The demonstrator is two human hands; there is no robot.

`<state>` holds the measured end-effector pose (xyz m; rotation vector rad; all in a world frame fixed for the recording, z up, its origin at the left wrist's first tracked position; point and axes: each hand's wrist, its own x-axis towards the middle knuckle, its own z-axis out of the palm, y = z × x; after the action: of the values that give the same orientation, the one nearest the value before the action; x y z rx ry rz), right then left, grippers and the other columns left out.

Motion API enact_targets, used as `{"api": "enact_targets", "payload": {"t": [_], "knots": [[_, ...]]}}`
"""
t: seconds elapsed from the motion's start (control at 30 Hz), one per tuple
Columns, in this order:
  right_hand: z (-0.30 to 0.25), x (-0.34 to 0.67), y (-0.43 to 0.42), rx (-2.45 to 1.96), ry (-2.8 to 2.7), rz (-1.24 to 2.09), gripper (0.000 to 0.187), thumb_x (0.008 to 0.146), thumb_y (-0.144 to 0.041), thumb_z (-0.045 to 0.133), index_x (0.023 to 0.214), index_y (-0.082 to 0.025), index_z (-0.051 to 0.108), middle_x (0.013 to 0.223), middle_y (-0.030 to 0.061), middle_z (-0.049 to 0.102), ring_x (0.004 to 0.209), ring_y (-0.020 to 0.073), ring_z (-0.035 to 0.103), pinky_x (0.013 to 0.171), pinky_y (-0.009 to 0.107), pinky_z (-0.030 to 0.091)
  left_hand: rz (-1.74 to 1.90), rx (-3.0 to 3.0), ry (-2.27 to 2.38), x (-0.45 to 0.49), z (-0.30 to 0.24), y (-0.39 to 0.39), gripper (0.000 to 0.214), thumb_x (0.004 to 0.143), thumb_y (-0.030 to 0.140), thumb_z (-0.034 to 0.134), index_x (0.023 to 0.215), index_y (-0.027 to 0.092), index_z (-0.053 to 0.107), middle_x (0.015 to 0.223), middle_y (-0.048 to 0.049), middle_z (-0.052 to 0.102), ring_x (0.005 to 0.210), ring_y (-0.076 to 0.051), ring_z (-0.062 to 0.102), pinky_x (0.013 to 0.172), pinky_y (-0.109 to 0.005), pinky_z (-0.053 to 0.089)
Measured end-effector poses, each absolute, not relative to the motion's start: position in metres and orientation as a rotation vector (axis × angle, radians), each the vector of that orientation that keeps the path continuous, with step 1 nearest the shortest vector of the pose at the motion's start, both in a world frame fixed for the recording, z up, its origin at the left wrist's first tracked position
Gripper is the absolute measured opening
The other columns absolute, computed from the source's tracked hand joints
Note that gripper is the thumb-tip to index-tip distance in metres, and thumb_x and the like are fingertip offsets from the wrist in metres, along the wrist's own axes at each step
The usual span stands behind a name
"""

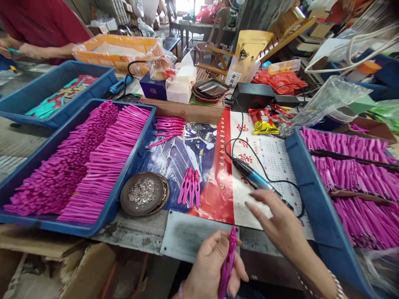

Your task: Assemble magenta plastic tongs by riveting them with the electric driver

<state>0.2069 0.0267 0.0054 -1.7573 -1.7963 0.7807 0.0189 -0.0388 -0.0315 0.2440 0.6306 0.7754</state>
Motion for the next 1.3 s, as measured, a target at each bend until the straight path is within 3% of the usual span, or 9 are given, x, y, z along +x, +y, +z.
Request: {"api": "enact_targets", "payload": {"t": [0.07, 0.13, 0.27, 0.4, 0.57, 0.7, 0.8, 1.13, 1.3], "knots": [[-0.003, 0.227, 0.042, -1.908, -1.791, 0.478, 0.049, 0.091, -0.056, 0.047, 0.117, -0.015, 0.055, 0.123, 0.0218, 0.053, 0.119, 0.0407, 0.046, 0.104, 0.059, 0.031, 0.795, 0.315, 0.706, 0.016, -0.026, -0.039, 0.041, 0.093, 0.055, 0.051, 0.099, 0.014, 0.056, 0.059, -0.0033, 0.066, 0.031, -0.006, 0.045, 0.03, -0.014, 0.025], [-0.016, 0.244, 0.055, -2.019, -1.813, 0.347, 0.055, 0.089, -0.054, 0.046, 0.122, -0.01, 0.054, 0.119, 0.0255, 0.054, 0.112, 0.0449, 0.049, 0.098, 0.064, 0.034, 0.811, 0.363, 0.75, 0.014, -0.02, -0.037, 0.041, 0.093, 0.054, 0.053, 0.1, 0.014, 0.055, 0.062, -0.0039, 0.067, 0.034, -0.006, 0.047, 0.033, -0.014, 0.026], [-0.037, 0.262, 0.068, -2.064, -1.888, 0.328, 0.056, 0.087, -0.053, 0.046, 0.121, -0.009, 0.057, 0.102, 0.0222, 0.062, 0.094, 0.0406, 0.059, 0.084, 0.057, 0.046, 0.824, 0.404, 0.839, 0.012, -0.009, -0.035, 0.043, 0.09, 0.056, 0.057, 0.099, 0.014, 0.055, 0.067, -0.0028, 0.066, 0.039, -0.006, 0.05, 0.039, -0.015, 0.032], [-0.03, 0.266, 0.062, -1.973, -1.851, 0.392, 0.065, 0.086, -0.06, 0.05, 0.129, -0.012, 0.052, 0.107, 0.0192, 0.064, 0.093, 0.0353, 0.062, 0.082, 0.048, 0.049, 0.84, 0.454, 0.897, 0.015, -0.007, -0.034, 0.04, 0.091, 0.054, 0.057, 0.093, 0.013, 0.057, 0.071, -0.0031, 0.065, 0.049, -0.007, 0.056, 0.049, -0.018, 0.042], [0.015, 0.262, 0.031, -1.871, -1.481, 0.559, 0.083, 0.074, -0.065, 0.068, 0.141, -0.025, 0.04, 0.103, 0.0085, 0.064, 0.084, 0.0282, 0.062, 0.067, 0.037, 0.051, 0.835, 0.483, 0.889, 0.017, -0.009, -0.031, 0.04, 0.085, 0.051, 0.067, 0.094, 0.014, 0.056, 0.071, -0.0009, 0.063, 0.046, -0.006, 0.053, 0.047, -0.018, 0.04], [0.052, 0.246, 0.01, -1.608, -1.016, 0.87, 0.055, 0.065, -0.052, 0.081, 0.11, -0.027, 0.063, 0.088, 0.0056, 0.065, 0.074, 0.0253, 0.061, 0.059, 0.035, 0.051, 0.807, 0.494, 0.891, 0.016, -0.01, -0.028, 0.039, 0.085, 0.051, 0.066, 0.094, 0.014, 0.057, 0.065, 0.0014, 0.06, 0.04, -0.005, 0.048, 0.042, -0.016, 0.033], [0.065, 0.23, 0.01, -1.247, -0.807, 1.083, 0.053, 0.064, -0.039, 0.084, 0.111, -0.026, 0.062, 0.078, 0.0033, 0.064, 0.065, 0.0235, 0.063, 0.055, 0.035, 0.055, 0.807, 0.498, 0.9, 0.017, -0.01, -0.026, 0.036, 0.087, 0.048, 0.065, 0.094, 0.014, 0.059, 0.065, 0.0011, 0.06, 0.042, -0.005, 0.05, 0.043, -0.017, 0.034], [0.043, 0.177, 0.048, -1.012, -0.856, 0.643, 0.036, 0.076, -0.01, 0.07, 0.107, -0.024, 0.057, 0.073, -0.0038, 0.064, 0.068, 0.0183, 0.06, 0.079, 0.041, 0.053, 0.855, 0.484, 0.956, 0.016, -0.014, -0.021, 0.033, 0.086, 0.045, 0.066, 0.094, 0.013, 0.063, 0.069, -0.0016, 0.063, 0.048, -0.007, 0.052, 0.049, -0.019, 0.037], [0.034, 0.163, 0.056, -1.001, -0.944, 0.601, 0.035, 0.078, -0.01, 0.069, 0.106, -0.025, 0.055, 0.07, -0.0052, 0.061, 0.063, 0.0181, 0.058, 0.078, 0.041, 0.053, 0.854, 0.505, 0.971, 0.012, -0.014, -0.017, 0.034, 0.089, 0.046, 0.062, 0.094, 0.012, 0.063, 0.068, -0.0014, 0.063, 0.047, -0.006, 0.05, 0.049, -0.019, 0.033]]}}
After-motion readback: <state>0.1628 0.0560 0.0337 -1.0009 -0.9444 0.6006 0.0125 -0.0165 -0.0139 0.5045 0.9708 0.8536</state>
